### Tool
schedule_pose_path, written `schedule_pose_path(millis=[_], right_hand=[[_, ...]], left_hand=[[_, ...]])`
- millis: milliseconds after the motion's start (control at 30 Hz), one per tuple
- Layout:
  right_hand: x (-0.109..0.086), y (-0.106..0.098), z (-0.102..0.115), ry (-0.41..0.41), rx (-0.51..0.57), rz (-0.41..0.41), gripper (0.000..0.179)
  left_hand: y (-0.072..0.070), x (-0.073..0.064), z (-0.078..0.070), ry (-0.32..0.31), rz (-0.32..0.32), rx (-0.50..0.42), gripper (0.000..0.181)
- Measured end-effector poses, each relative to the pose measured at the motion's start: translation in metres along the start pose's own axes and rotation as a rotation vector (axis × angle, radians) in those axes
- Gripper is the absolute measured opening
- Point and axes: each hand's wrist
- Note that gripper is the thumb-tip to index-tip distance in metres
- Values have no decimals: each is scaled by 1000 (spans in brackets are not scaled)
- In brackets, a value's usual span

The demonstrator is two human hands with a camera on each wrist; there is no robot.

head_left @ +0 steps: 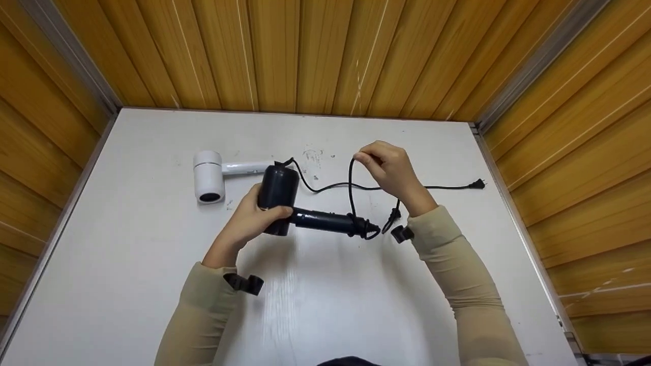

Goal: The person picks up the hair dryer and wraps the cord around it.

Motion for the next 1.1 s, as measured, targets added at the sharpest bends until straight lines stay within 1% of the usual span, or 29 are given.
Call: schedule_pose_path(millis=[100,267,400,533,633,733,867,1000,1100], right_hand=[[-3,7,-3,37,36,7,13],[-11,19,-9,128,86,-1,16],[-16,29,-13,199,146,-9,16],[-20,40,-16,277,222,-8,20],[-23,48,-15,350,252,-9,21],[-20,48,-2,399,255,-12,20],[-12,42,16,452,262,-1,19],[-14,42,16,520,275,31,21],[-25,49,1,585,295,49,26]], left_hand=[[0,-1,0,13,32,-34,80],[-2,-2,0,15,76,-92,79],[-5,-2,0,16,73,-120,75],[-7,-2,0,10,69,-184,69],[-8,-2,-2,13,57,-236,65],[-8,-1,-4,22,32,-268,62],[-8,-1,-6,32,16,-286,60],[-9,-2,-9,47,-13,-304,60],[-11,-3,-12,53,-46,-312,61]])
Point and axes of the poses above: each hand's wrist, its own x-axis towards the middle knuckle, its own y-axis out of the palm, z = x × y, and after that the axes turned 7 degrees about -y, right-handed
